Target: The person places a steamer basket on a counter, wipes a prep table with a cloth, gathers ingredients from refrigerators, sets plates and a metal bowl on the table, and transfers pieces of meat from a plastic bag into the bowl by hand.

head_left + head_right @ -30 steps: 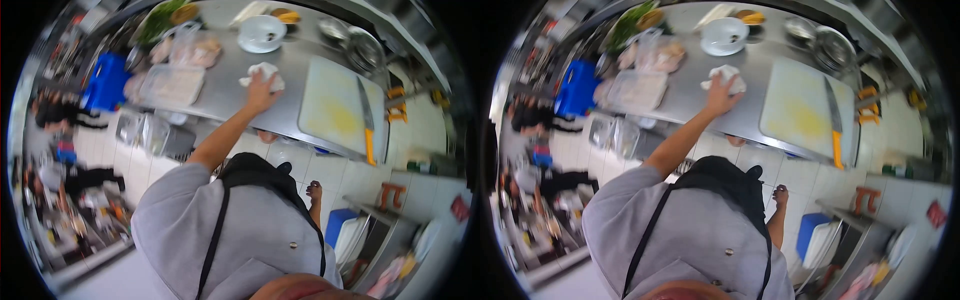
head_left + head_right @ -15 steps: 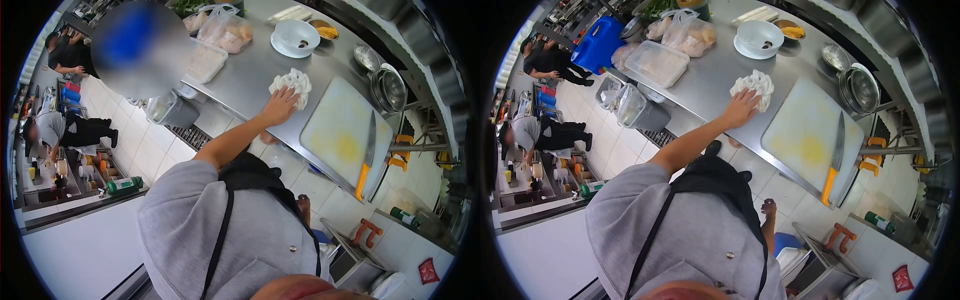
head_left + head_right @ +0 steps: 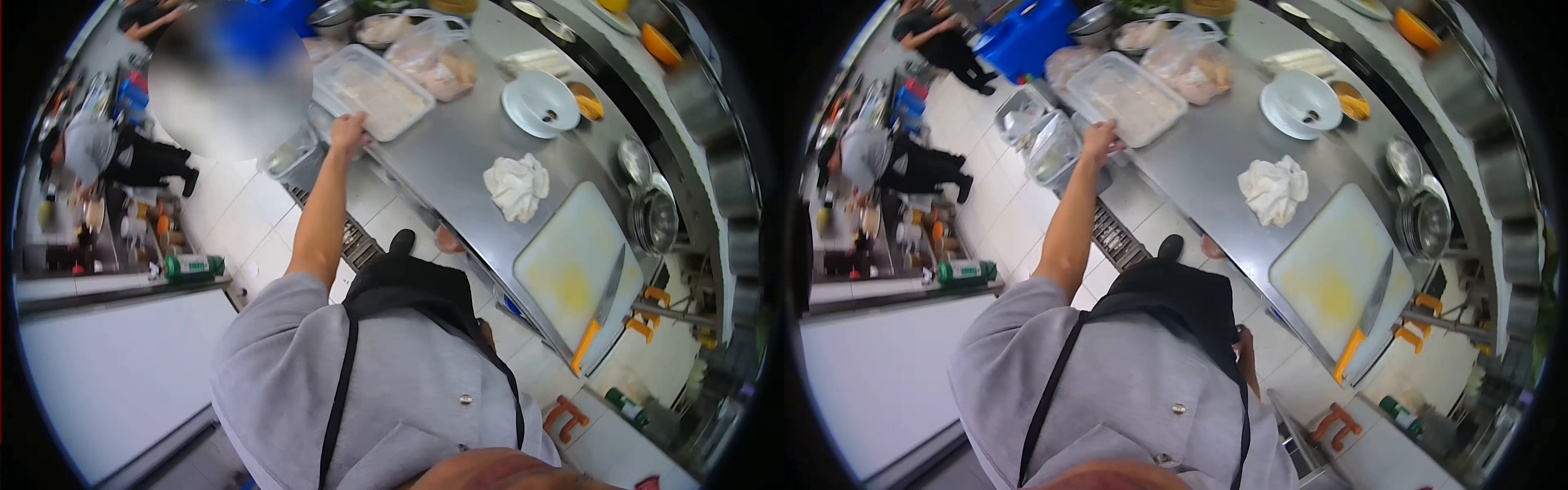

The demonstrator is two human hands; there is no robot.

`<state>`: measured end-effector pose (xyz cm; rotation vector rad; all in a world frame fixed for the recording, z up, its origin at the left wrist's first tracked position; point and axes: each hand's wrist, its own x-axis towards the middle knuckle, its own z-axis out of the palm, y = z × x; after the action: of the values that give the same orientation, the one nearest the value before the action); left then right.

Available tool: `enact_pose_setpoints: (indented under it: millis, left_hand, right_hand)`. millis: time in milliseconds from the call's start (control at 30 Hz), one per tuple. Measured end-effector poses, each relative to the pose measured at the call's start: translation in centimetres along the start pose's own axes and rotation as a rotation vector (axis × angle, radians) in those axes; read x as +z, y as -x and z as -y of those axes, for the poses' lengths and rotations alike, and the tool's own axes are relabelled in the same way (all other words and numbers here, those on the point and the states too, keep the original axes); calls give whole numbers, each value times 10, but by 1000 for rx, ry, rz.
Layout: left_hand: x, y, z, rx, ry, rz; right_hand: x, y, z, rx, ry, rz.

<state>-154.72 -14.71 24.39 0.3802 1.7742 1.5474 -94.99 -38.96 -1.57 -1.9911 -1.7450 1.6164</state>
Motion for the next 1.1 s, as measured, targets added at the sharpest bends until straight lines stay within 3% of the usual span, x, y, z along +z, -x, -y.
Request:
enact_pose_setpoints:
  millis: [33, 67, 133, 200, 233, 267, 300, 333, 400, 433, 500, 567, 633, 667, 733, 800, 867, 933, 967, 1033, 1100]
  left_hand:
    - [-4, 12, 0, -25, 6, 38]
    - [-9, 27, 3, -54, 14, 76]
    - [-26, 86, 12, -100, 303, 201]
    - [-67, 108, 91, -126, 363, -11]
    - [-97, 136, 140, -79, 230, -74]
    - [-118, 178, 181, -149, 420, -224]
    - [-134, 254, 166, -133, 376, -379]
    - [-177, 284, 221, -119, 70, -363]
    - [-219, 405, 204, -198, 165, -428]
    - [-257, 440, 269, -196, 167, -454]
    - [-296, 552, 264, -271, 257, -559]
    - [-332, 646, 269, -327, 280, -705]
    - [-355, 718, 292, -312, 280, -776]
    - [-362, 755, 281, -266, 414, -855]
    - [-388, 817, 297, -219, 547, -951]
    - [-414, 870, 323, -123, 521, -1063]
    - [-438, 905, 332, -62, 578, -1104]
    - [-470, 938, 321, -102, 546, -1149]
    - [-493, 956, 319, -108, 520, -1091]
    - [-554, 991, 332, -122, 475, -1020]
    - [-618, 1027, 367, -150, 463, -982]
  right_hand:
    - [-4, -19, 3, -111, -122, 3]
    - [-4, -42, 8, -217, 278, -70]
    - [-23, -49, 69, -34, 105, 128]
    - [-29, -63, 94, -167, 146, 263]
    - [-25, -70, 94, -171, 18, 350]
    - [-21, -70, 98, -208, 114, 406]
    - [-15, -79, 90, -159, 212, 537]
    - [-4, -93, 89, -102, 315, 638]
    - [7, -56, 136, 7, 484, 645]
    - [27, -55, 156, -29, 504, 660]
    - [70, -34, 180, -169, 527, 749]
    - [145, -18, 222, -571, 824, 869]
    - [226, 69, 290, -1008, 915, 869]
    - [270, 112, 307, -1113, 718, 964]
    - [368, 208, 326, -1133, 785, 1122]
    - [451, 310, 328, -712, 619, 1585]
    - [527, 384, 315, -257, 448, 1901]
    - [586, 464, 296, -318, 495, 1893]
    - [611, 501, 290, -273, 566, 1990]
    - [647, 582, 274, -536, 748, 2086]
    - [673, 655, 266, -506, 1137, 2091]
